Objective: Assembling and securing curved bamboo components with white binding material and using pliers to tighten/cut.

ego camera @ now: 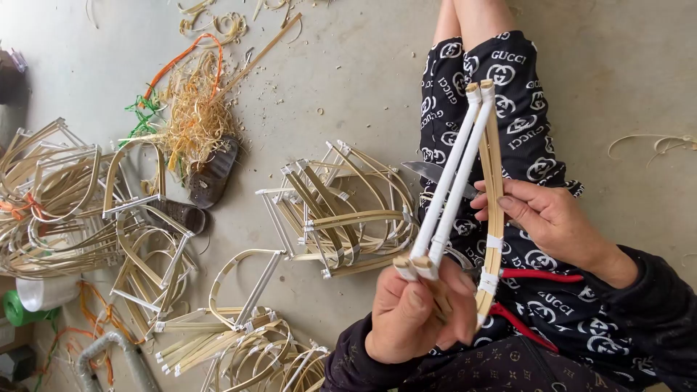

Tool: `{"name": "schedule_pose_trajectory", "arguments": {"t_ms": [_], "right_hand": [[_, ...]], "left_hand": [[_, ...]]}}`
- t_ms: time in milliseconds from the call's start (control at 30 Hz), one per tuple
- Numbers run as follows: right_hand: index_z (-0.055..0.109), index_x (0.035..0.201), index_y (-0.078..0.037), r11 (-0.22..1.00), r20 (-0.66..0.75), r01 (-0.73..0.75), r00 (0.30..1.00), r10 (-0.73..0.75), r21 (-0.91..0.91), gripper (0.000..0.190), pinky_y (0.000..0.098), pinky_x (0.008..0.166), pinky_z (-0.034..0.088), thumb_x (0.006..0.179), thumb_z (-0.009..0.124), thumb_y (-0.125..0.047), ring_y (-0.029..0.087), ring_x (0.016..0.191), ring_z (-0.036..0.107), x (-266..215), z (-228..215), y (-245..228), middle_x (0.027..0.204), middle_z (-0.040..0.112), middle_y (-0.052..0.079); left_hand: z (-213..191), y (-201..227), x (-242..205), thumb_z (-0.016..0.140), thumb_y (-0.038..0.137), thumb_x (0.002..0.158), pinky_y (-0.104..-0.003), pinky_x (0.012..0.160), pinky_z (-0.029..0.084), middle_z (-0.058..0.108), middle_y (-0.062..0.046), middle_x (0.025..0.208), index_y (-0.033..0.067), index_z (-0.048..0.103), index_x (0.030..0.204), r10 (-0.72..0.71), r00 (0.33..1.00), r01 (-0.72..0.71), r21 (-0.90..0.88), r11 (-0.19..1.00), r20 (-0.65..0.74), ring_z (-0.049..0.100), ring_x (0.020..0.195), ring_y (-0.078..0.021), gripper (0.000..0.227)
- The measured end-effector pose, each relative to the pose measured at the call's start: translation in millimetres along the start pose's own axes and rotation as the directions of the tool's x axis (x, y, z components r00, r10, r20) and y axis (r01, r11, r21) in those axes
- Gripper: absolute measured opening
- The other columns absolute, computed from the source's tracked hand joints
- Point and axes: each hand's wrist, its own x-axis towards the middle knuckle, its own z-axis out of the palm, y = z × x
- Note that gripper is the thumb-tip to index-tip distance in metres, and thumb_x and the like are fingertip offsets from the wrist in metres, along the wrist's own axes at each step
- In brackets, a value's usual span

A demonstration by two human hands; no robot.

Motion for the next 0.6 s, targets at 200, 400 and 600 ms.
{"name": "schedule_pose_trajectory", "arguments": {"t_ms": [200,400,600], "right_hand": [[0.062,0.136,0.001,0.996,-0.113,0.034,0.993,-0.024,0.086,0.038,0.0314,0.092,0.058,0.099,0.056,-0.006,0.017,0.101,0.073,-15.1,-27.1,-0.3,0.11,0.076,0.01],[0.073,0.107,-0.003,0.995,0.148,0.028,0.988,-0.041,0.091,0.025,0.0324,0.083,0.061,0.083,0.08,-0.004,0.018,0.09,0.073,-67.3,-24.2,22.4,0.097,0.074,0.009],[0.076,0.094,-0.009,0.991,0.472,0.127,0.872,-0.127,0.033,0.015,0.0248,0.072,0.061,0.087,0.085,-0.017,0.011,0.081,0.074,-70.4,28.6,-26.2,0.09,0.077,0.0]], "left_hand": [[-44.2,14.9,37.2,0.062,0.006,0.106,-0.034,0.08,0.06,0.07,-0.012,0.11,-0.0002,0.055,0.134,0.601,0.73,-0.381,0.535,0.754,-0.327,0.07,0.091,-0.0201,0.03],[-101.4,-8.3,61.6,0.055,0.008,0.107,-0.032,0.083,0.062,0.072,-0.009,0.112,-0.0013,0.06,0.137,0.614,0.675,-0.188,0.709,0.679,-0.41,0.073,0.1,-0.0169,0.032],[-130.4,-38.9,57.5,0.057,0.007,0.113,-0.025,0.078,0.051,0.07,-0.008,0.107,-0.0039,0.062,0.144,0.55,0.727,-0.267,0.569,0.778,-0.411,0.06,0.089,-0.0101,0.033]]}}
